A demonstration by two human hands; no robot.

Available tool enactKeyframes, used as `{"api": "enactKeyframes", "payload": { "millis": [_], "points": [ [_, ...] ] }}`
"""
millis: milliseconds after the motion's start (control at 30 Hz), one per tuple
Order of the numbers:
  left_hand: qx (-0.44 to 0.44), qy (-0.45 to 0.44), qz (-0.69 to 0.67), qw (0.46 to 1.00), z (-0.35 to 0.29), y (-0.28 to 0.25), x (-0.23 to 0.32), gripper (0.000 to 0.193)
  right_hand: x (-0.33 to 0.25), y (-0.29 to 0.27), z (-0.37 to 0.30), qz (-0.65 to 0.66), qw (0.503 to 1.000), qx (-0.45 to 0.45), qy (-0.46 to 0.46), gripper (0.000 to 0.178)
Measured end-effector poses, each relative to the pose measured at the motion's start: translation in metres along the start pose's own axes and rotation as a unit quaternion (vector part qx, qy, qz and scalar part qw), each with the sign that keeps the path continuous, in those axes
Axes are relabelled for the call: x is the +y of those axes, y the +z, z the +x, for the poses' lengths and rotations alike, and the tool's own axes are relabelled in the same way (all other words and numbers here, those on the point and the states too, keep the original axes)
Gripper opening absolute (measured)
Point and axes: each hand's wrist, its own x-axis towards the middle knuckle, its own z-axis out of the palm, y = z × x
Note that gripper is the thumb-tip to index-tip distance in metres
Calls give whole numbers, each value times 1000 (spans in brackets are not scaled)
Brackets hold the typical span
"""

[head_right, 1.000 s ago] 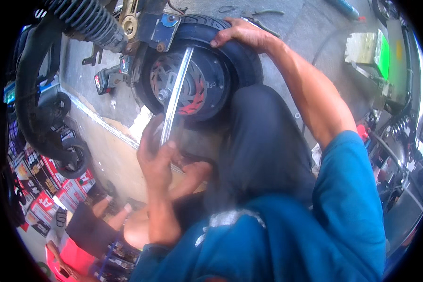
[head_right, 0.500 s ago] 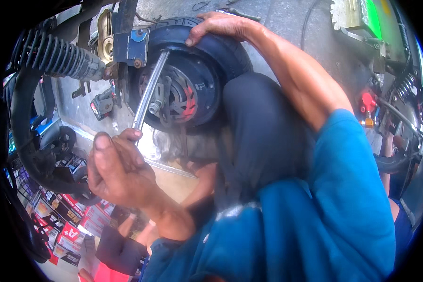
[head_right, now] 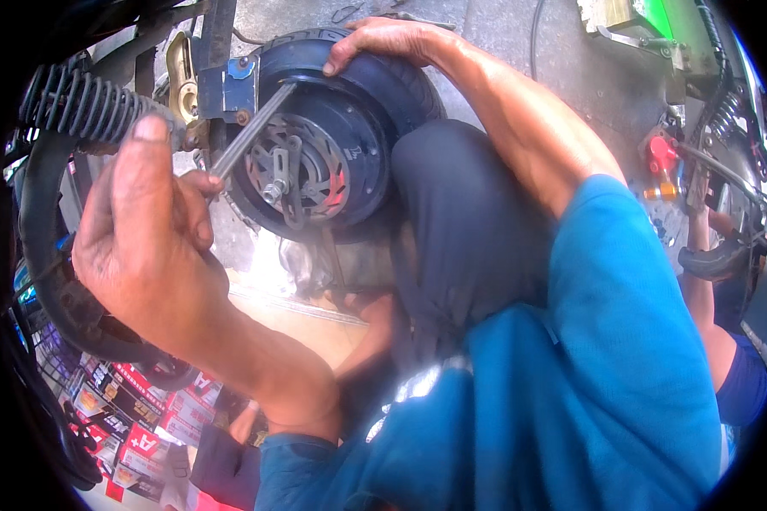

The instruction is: The person uses a tire lever to pry the bead of a motorcycle tire off the rim. They repeatedly insert the lever between the tire and rim, rotate the wheel, and reposition the tool to work around the circumference.

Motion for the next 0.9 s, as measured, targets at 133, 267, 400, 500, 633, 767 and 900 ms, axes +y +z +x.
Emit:
{"api": "enactKeyframes", "payload": {
  "millis": [133,267,400,500,633,767,900],
  "points": [
    [-48,-12,15,999,6,-3,6,27,-6,1,-7,-13,1000,26,7,111],
    [-74,18,64,995,12,4,14,27,6,3,0,-20,997,74,11,112],
    [-86,13,49,995,20,2,13,28,0,2,1,-9,997,64,29,111],
    [-99,10,29,995,24,7,12,29,-5,-5,0,22,997,-61,51,111],
    [-150,30,14,988,27,12,24,22,-1,-1,-5,-17,997,79,6,111],
    [-141,257,235,927,42,43,58,16,8,3,11,-16,999,21,-37,89],
    [-49,605,348,714,64,84,39,20,34,14,34,-13,994,79,-81,99]
  ]
}}
